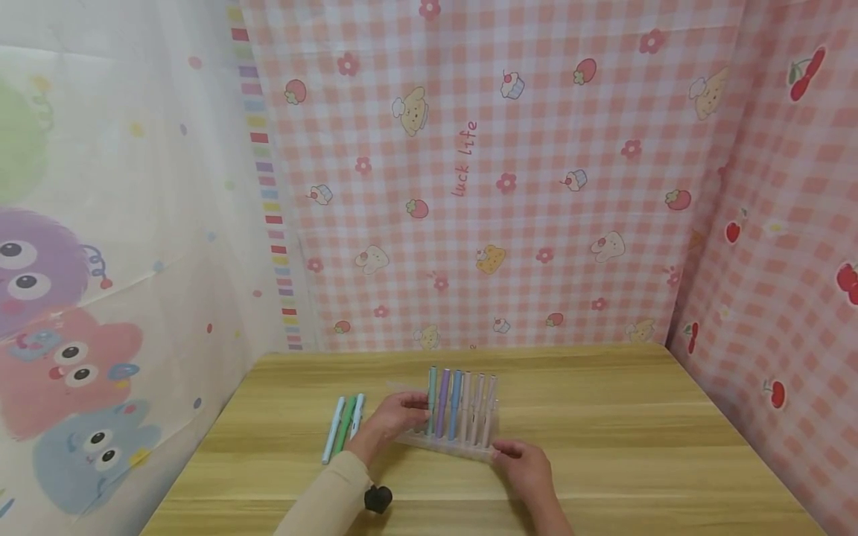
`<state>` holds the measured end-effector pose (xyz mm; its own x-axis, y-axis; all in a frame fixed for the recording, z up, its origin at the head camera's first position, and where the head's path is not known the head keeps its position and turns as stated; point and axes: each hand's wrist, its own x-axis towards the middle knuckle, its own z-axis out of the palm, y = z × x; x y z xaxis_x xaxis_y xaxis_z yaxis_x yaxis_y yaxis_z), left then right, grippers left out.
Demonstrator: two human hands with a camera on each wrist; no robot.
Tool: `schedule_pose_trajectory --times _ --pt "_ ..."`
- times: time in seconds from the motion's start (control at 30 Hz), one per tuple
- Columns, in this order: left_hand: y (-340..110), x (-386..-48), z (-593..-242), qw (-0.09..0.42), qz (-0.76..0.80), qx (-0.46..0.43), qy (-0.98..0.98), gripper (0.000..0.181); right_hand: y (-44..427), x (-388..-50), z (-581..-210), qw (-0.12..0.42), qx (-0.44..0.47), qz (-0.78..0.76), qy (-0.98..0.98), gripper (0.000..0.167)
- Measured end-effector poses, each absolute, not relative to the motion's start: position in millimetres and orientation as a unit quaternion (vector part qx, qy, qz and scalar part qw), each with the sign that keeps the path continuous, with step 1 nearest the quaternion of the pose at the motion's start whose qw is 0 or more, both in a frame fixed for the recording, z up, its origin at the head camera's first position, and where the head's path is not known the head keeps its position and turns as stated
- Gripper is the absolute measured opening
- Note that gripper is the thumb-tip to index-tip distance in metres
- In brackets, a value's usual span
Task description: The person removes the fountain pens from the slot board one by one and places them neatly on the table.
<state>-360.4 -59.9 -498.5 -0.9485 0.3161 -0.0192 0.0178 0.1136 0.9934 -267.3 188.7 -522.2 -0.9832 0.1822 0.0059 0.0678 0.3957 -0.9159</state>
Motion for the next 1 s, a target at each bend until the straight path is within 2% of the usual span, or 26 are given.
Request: schedule_pose_trajectory --times 0.67,1.0 --pt "-58.5 -360.3 -498.2 0.129 0.635 0.107 0.754 0.027 186.8 -267.5 -521.4 0.056 -0.081 0.544 -0.833 0.016" --pt "-55.8 -362.0 -499.1 0.118 0.643 0.088 0.752 0.020 187.7 -266.0 -519.8 0.057 -0.077 0.549 -0.830 0.017"
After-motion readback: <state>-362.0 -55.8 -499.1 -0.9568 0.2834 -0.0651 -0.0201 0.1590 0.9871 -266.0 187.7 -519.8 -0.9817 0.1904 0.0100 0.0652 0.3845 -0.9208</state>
